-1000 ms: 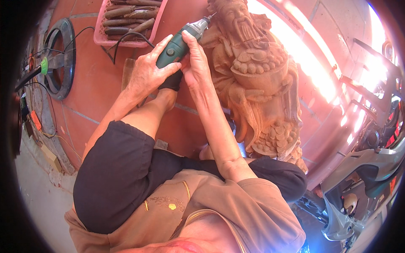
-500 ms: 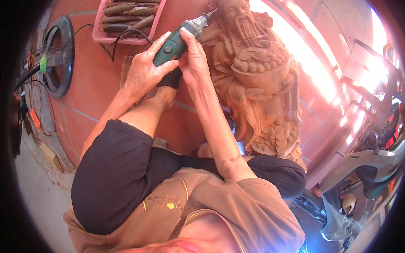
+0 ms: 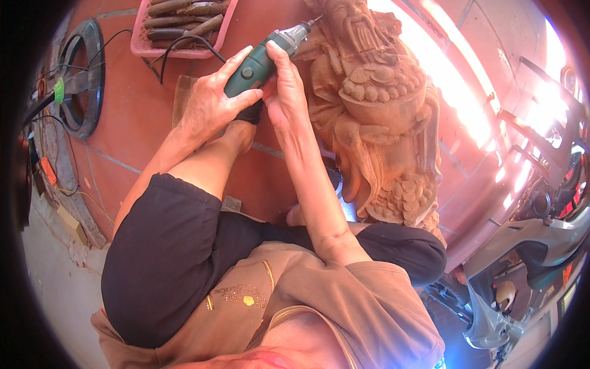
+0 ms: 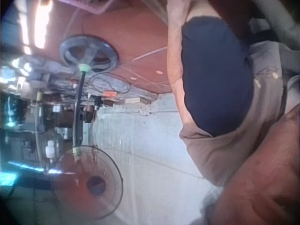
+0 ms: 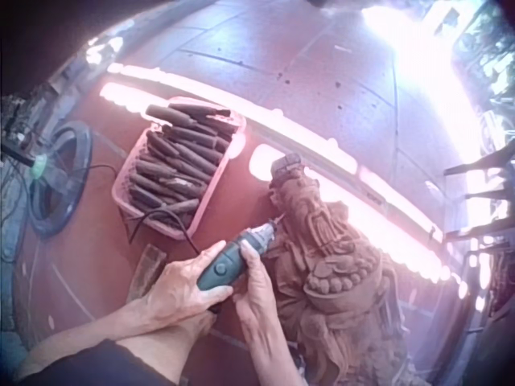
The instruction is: The person uses a rotary carving tool to refine details on a wooden sculpture of a figure. The hands guide the tool along the surface to shape and smooth the carved features.
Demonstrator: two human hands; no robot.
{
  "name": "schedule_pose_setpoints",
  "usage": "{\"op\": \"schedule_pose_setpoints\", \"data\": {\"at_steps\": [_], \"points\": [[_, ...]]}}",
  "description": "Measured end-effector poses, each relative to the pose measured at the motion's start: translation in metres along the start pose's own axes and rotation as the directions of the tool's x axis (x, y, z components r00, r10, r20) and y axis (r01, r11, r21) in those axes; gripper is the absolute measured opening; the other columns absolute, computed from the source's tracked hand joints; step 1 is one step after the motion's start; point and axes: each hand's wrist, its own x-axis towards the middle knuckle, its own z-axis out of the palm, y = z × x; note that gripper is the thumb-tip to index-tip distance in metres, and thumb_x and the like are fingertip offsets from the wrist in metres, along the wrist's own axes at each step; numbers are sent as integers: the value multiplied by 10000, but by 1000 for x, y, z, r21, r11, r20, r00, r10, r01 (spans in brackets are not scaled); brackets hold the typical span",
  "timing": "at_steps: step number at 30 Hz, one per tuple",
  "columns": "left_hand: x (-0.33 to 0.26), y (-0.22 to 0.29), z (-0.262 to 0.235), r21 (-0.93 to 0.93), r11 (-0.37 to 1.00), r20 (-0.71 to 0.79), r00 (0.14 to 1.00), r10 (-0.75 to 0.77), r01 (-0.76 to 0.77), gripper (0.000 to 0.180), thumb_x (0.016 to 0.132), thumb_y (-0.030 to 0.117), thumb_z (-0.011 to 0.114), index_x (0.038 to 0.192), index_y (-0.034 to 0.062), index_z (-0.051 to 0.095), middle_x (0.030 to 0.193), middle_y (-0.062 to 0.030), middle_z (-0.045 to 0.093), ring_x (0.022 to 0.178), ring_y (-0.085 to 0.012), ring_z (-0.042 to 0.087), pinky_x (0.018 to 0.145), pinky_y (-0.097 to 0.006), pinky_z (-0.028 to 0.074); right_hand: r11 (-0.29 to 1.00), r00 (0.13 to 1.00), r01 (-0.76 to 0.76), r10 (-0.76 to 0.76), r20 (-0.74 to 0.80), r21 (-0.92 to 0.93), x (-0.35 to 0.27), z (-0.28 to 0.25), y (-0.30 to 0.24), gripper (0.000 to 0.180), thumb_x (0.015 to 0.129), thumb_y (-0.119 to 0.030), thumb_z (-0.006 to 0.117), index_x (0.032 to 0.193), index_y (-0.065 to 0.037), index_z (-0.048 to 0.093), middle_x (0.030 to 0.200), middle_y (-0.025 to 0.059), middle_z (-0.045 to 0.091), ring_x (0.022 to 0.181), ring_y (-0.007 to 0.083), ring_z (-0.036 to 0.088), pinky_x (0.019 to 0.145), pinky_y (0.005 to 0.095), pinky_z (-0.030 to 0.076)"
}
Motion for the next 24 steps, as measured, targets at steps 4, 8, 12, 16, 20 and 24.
{"op": "schedule_pose_setpoints", "data": {"at_steps": [4, 8, 12, 16, 20, 24], "points": [[-1, 1, 0, -10, 1000, 8, 1000, 15, -15, 733, 801, 280, 735, 1429, 20, 463, 1008, -283, 685, 884, -434, 685, 795, -467, 540, 1000, 1000, -10, 10, -16, 14, 0, -3, 1, 360, 868, -296, 776, 1085, -55, 618, 976, 36, 658, 886, 137, 646, 789, 316, 564], [-2, 0, 0, -1, 999, 13, 999, 33, -33, 728, 796, 279, 736, 1421, 17, 472, 1011, -279, 686, 882, -435, 684, 792, -467, 540, 999, 1000, -12, 13, -13, 39, -3, -3, 3, 351, 870, -297, 775, 1073, -55, 620, 961, 36, 661, 880, 134, 646, 778, 311, 559], [-3, -2, -1, -17, 1000, 28, 999, 17, -17, 728, 794, 285, 739, 1423, 29, 478, 1015, -274, 687, 894, -430, 684, 801, -463, 539, 998, 1000, -5, 5, -1, 56, -2, -6, 7, 343, 878, -298, 767, 1079, -64, 619, 967, 33, 658, 882, 133, 644, 783, 310, 555], [-4, 1, -7, -5, 1000, 68, 998, -16, 17, 713, 793, 235, 756, 1432, 67, 490, 1063, -246, 694, 928, -363, 704, 827, -410, 546, 995, 1000, 25, -24, -12, 92, -8, -1, 11, 349, 885, -297, 760, 1101, -69, 608, 992, 30, 649, 906, 132, 636, 811, 308, 546], [-5, -1, -5, -23, 1000, 2, 1000, 17, -17, 703, 799, 206, 762, 1438, 80, 496, 1081, -232, 700, 947, -313, 718, 837, -377, 550, 998, 1000, 18, -19, 22, 56, -4, -1, 9, 375, 878, -300, 765, 1118, -64, 599, 1008, 28, 639, 931, 132, 626, 840, 309, 536], [0, 2, -8, -1, 1000, -17, 1000, -17, 17, 707, 800, 226, 765, 1438, 78, 498, 1075, -233, 703, 953, -296, 723, 829, -372, 553, 1000, 1000, 21, -21, 18, 4, 3, 7, 3, 395, 871, -303, 771, 1130, -60, 598, 1007, 25, 634, 933, 131, 624, 843, 309, 535]]}}
